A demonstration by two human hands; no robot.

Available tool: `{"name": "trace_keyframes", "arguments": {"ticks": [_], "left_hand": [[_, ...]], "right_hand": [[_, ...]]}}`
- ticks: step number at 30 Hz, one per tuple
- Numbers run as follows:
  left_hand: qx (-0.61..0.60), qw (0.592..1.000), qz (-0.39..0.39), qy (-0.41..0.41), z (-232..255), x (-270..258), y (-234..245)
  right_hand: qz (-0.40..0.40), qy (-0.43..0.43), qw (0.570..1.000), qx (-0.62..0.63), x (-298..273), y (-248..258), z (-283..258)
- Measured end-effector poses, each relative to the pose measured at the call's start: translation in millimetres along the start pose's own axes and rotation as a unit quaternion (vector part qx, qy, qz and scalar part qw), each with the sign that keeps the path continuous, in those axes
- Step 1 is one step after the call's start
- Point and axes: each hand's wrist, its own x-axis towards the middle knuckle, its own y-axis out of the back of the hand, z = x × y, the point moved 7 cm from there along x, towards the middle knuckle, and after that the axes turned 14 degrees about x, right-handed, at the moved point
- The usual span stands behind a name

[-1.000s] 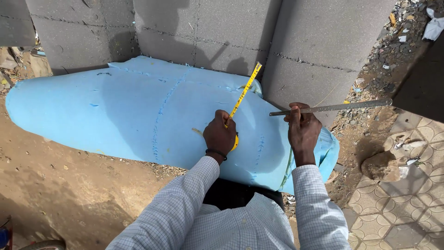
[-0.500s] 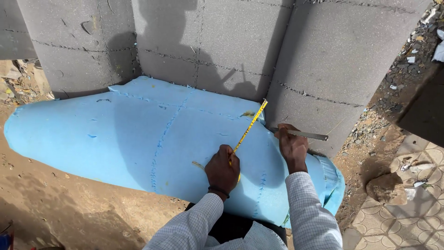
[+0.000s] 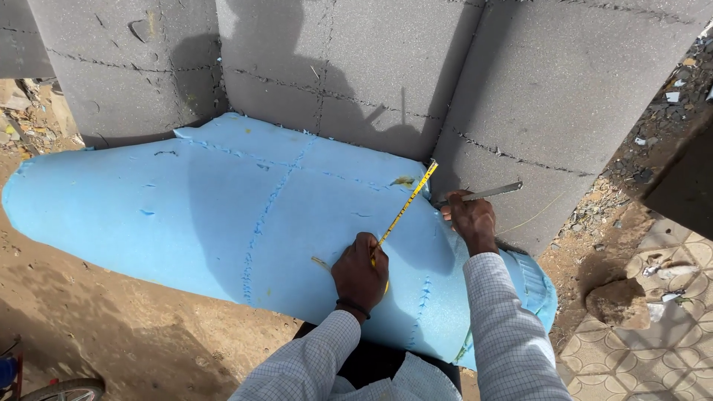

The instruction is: The person measures a large blue foam roll using a yellow tape measure and a metal ruler, marking the surface with a knife. They then proceed to cut the foam along the marked lines using the knife, working outdoors on a dirt surface.

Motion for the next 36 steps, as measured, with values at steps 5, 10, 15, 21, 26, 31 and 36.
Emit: {"name": "trace_keyframes", "arguments": {"ticks": [5,10,15,21,26,31,36], "left_hand": [[-0.007,1.000,0.000,0.001,1,-1,3],[-0.014,1.000,0.013,-0.008,3,0,8],[-0.005,1.000,0.020,-0.015,1,-1,5],[-0.020,1.000,0.022,-0.007,4,-1,6],[-0.022,1.000,0.019,-0.009,6,-1,11],[-0.026,0.999,0.023,-0.010,5,2,9],[-0.030,0.999,0.025,-0.015,7,2,13]], "right_hand": [[-0.040,0.085,0.994,-0.059,5,5,12],[0.001,0.160,0.987,-0.030,-34,22,8],[0.084,0.429,0.898,-0.060,-86,37,-21],[0.098,0.474,0.857,-0.175,-115,22,-22],[0.030,0.287,0.957,0.025,-189,52,-40],[0.038,0.215,0.974,0.068,-194,48,-25],[0.067,0.219,0.972,0.042,-183,34,-18]]}}
